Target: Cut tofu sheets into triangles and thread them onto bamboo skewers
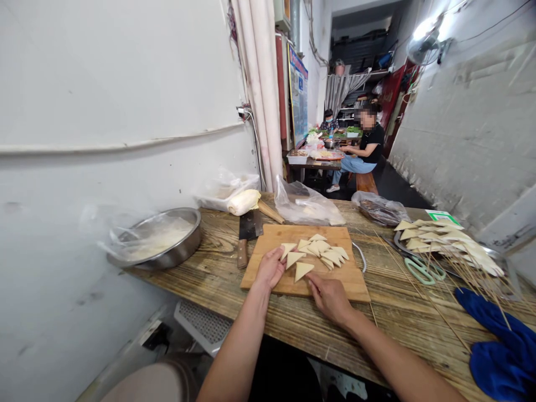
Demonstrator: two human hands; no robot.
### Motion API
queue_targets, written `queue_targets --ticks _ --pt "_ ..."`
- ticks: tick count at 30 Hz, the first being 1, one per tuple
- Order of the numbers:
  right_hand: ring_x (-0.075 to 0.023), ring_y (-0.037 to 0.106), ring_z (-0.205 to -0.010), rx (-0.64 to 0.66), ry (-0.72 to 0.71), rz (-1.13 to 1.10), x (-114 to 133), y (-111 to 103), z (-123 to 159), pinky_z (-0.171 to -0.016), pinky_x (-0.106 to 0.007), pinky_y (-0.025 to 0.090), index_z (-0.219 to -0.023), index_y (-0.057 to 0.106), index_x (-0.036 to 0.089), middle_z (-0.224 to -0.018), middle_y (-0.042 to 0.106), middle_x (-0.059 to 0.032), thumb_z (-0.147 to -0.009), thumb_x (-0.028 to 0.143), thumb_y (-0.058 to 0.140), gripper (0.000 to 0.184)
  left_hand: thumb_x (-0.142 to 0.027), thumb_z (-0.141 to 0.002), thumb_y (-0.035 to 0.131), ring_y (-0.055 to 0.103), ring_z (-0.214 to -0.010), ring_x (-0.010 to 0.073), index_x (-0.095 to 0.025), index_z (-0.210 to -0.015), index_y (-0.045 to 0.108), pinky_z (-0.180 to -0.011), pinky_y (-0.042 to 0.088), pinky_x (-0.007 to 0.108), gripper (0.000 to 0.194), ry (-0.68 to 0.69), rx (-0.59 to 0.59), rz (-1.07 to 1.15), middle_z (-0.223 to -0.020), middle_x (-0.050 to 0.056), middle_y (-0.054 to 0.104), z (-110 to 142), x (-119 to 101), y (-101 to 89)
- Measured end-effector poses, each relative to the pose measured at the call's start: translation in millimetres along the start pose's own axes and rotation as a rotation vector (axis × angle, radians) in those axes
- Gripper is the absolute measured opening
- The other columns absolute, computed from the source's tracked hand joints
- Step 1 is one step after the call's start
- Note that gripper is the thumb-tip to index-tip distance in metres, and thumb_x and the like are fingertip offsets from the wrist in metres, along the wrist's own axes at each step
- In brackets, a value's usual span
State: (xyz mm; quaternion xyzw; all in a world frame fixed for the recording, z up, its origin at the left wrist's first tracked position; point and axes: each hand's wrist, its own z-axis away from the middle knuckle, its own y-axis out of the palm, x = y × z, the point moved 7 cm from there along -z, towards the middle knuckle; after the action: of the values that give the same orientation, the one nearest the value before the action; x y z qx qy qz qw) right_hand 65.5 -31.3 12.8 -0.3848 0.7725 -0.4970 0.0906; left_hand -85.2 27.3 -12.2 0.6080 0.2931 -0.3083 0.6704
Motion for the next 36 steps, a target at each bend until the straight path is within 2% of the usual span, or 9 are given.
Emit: queue_targets --ticks 4,7,12,15,20,23,28,34,36 --pt "-0.0160 0.062 -0.051 0.008 0.031 0.010 -1.3 1.2 -1.6 -0.051 -0.022 0.040 -0.106 0.062 0.016 -0.066 0.070 -0.0057 -0.086 0.020 0.037 0.032 -0.020 -0.082 0.053 0.064 -0.086 0.0209 -0.004 -0.095 0.062 -0.084 0.050 0.034 0.022 -0.020 0.003 0.015 -0.091 0.016 0.068 2.5 -0.2 3.2" --pt "-0.0159 0.062 -0.052 -0.007 0.045 -0.011 -2.3 0.9 -2.2 -0.052 -0.023 0.041 -0.107 0.061 0.016 -0.069 0.070 -0.0058 -0.087 0.021 0.035 0.033 -0.029 -0.085 0.049 0.064 -0.089 0.0219 -0.008 -0.101 0.059 -0.084 0.050 0.038 0.029 -0.051 0.014 0.080 -0.094 0.015 0.067 4.0 -1.2 6.4" --pt "-0.0149 0.063 -0.057 -0.020 0.055 -0.082 -3.5 0.2 -1.1 -0.055 -0.022 0.043 -0.100 0.062 0.016 -0.071 0.070 -0.0055 -0.089 0.024 0.034 0.031 -0.031 -0.084 0.051 0.062 -0.095 0.0205 -0.011 -0.106 0.057 -0.088 0.048 0.036 0.030 0.025 -0.001 0.120 -0.100 0.012 0.066 4.8 -10.2 5.3" --pt "-0.0142 0.062 -0.057 -0.063 0.075 -0.123 -4.9 -2.1 -1.3 -0.056 -0.021 0.043 -0.097 0.061 0.016 -0.073 0.069 -0.0057 -0.089 0.023 0.034 0.029 -0.028 -0.082 0.054 0.062 -0.093 0.0204 -0.012 -0.107 0.057 -0.085 0.049 0.037 0.029 -0.051 0.037 0.096 -0.100 0.012 0.066 8.3 -2.4 10.9" --pt "-0.0149 0.063 -0.062 -0.131 0.102 -0.189 -6.4 -4.5 -3.7 -0.059 -0.022 0.045 -0.096 0.058 0.015 -0.074 0.068 -0.0064 -0.090 0.023 0.034 0.027 -0.023 -0.078 0.059 0.063 -0.092 0.0212 -0.012 -0.101 0.059 -0.083 0.050 0.036 0.026 -0.149 0.178 0.050 -0.099 0.013 0.066 17.7 15.3 34.8" --pt "-0.0148 0.063 -0.061 -0.128 0.109 -0.195 -6.4 -3.5 -4.4 -0.058 -0.022 0.045 -0.095 0.058 0.016 -0.074 0.068 -0.0060 -0.090 0.024 0.033 0.027 -0.029 -0.079 0.058 0.064 -0.089 0.0225 -0.012 -0.096 0.060 -0.079 0.051 0.038 0.024 -0.155 0.153 0.039 -0.092 0.012 0.068 17.6 20.7 40.1" --pt "-0.0141 0.062 -0.058 -0.113 0.119 -0.185 -7.5 -0.9 -3.5 -0.057 -0.022 0.044 -0.094 0.058 0.016 -0.071 0.067 -0.0055 -0.090 0.024 0.033 0.027 -0.028 -0.077 0.060 0.064 -0.089 0.0214 -0.012 -0.093 0.060 -0.082 0.050 0.036 0.023 -0.078 0.031 0.067 -0.088 0.011 0.069 12.4 18.3 33.5" --pt "-0.0148 0.062 -0.060 -0.156 0.143 -0.204 -10.9 -2.0 -2.9 -0.058 -0.023 0.045 -0.094 0.057 0.016 -0.071 0.066 -0.0053 -0.090 0.025 0.034 0.025 -0.025 -0.075 0.063 0.064 -0.085 0.0203 -0.013 -0.092 0.061 -0.079 0.051 0.037 0.022 -0.168 0.149 0.043 -0.092 0.010 0.068 19.8 28.4 42.6" --pt "-0.0144 0.061 -0.058 -0.161 0.150 -0.211 -11.2 -2.9 -3.2 -0.057 -0.022 0.044 -0.090 0.057 0.016 -0.069 0.065 -0.0046 -0.090 0.025 0.033 0.025 -0.025 -0.075 0.063 0.064 -0.084 0.0199 -0.012 -0.092 0.062 -0.078 0.051 0.037 0.022 -0.177 0.148 0.033 -0.090 0.011 0.068 21.0 29.3 43.5"
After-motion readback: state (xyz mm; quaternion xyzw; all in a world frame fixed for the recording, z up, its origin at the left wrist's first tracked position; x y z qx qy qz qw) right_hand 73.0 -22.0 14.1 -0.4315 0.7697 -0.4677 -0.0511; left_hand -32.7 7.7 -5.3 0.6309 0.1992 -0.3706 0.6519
